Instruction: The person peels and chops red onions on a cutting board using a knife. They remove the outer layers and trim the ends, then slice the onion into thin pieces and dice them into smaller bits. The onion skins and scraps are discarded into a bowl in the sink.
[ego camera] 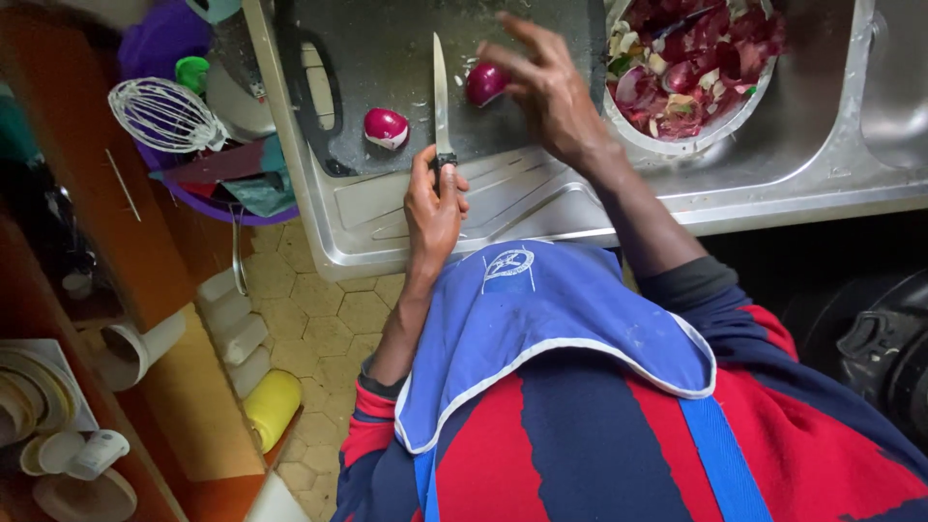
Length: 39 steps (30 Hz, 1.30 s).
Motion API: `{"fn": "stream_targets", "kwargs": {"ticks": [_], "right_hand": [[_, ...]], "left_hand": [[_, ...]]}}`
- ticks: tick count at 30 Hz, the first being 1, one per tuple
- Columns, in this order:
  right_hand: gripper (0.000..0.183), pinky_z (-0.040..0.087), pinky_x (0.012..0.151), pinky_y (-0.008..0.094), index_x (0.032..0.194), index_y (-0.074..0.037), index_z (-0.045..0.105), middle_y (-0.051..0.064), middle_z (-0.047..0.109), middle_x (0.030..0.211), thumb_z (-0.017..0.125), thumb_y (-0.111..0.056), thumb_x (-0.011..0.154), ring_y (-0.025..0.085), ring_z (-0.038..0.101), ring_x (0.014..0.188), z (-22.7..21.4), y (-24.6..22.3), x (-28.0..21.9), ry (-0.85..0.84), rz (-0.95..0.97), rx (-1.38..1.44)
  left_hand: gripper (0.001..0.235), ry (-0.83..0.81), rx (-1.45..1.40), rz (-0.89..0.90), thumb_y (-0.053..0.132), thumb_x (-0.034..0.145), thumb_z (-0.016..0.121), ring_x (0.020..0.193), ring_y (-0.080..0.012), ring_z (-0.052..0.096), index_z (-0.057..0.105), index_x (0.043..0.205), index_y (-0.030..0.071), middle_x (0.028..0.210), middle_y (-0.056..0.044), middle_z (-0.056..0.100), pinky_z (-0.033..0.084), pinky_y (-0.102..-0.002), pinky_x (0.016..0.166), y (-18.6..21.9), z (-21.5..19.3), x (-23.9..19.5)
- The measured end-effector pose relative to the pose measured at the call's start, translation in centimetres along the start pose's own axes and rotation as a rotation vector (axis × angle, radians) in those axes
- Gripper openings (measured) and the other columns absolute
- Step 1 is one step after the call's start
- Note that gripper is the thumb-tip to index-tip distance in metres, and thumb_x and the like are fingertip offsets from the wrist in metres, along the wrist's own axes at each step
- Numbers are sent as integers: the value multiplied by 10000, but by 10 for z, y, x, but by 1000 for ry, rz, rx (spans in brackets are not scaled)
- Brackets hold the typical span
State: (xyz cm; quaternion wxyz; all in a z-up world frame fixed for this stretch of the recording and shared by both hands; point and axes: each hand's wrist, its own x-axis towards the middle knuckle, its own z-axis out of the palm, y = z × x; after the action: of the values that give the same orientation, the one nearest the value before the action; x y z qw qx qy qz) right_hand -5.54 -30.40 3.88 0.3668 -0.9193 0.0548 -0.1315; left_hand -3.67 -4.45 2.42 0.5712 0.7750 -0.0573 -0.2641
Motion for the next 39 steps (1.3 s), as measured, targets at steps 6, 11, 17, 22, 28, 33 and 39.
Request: {"fn": "stream_targets", "kwargs": {"ticks": [6, 11, 17, 22, 28, 33, 39], "right_hand": [[420, 561, 878, 541, 1438, -46, 758, 237, 723, 1293, 869, -221, 1073, 447, 700, 1101, 11, 11, -10, -25, -59, -81], [682, 591, 983, 548, 1608, -70, 678, 241, 703, 1391, 980, -87, 997, 431, 698, 1190, 12, 10, -10, 26, -3, -102], [610, 612, 1005, 558, 1551, -44, 739, 259, 757, 1427, 1005, -115, 1008, 431, 650, 1272, 32, 21, -11, 73, -76, -17], [591, 543, 1031, 512, 1558, -67, 711, 204, 707, 1395, 839, -469, 1145, 382, 628, 1227, 32, 9, -8, 223, -114, 71], [489, 537, 1031, 514, 1472, -13, 755, 225, 737, 1348, 738, -425, 1207, 393, 682, 1204, 34, 17, -7, 239, -156, 111], [467, 535, 1055, 494, 1475, -33, 766, 198, 774, 1355, 788, -398, 1184, 378, 705, 1221, 39, 30, -5, 223, -141, 140], [472, 548, 1031, 469, 1501, -43, 772, 176, 799, 1344, 829, -375, 1170, 354, 689, 1184, 41, 33, -8, 203, -115, 103]], "left_hand": [[359, 0, -59, -8, 250, 1188, 538, 537, -133, 660, 558, 1499, 73, 895, -74, 769, 596, -302, 464, -7, 10, -2], [388, -5, -61, -43, 271, 1186, 531, 532, -158, 676, 521, 1512, 61, 897, -94, 780, 600, -320, 477, 3, 11, -7], [369, -52, -105, -44, 374, 1192, 497, 525, -142, 693, 541, 1453, 117, 855, -89, 762, 584, -298, 466, 10, 12, -10], [577, -102, -88, -46, 435, 1210, 489, 537, -100, 652, 478, 1751, 234, 875, -52, 737, 574, -292, 472, 20, 11, -5], [577, -87, -82, 44, 454, 1237, 479, 532, -98, 643, 477, 1774, 243, 867, -29, 744, 568, -280, 503, -7, 12, -1], [554, -97, -65, 34, 452, 1244, 484, 529, -91, 627, 480, 1772, 280, 860, -31, 750, 578, -261, 525, -11, 11, 2], [524, -89, -73, 28, 396, 1256, 510, 538, -82, 566, 490, 1767, 281, 845, -11, 712, 571, -261, 542, -12, 12, 1]]}}
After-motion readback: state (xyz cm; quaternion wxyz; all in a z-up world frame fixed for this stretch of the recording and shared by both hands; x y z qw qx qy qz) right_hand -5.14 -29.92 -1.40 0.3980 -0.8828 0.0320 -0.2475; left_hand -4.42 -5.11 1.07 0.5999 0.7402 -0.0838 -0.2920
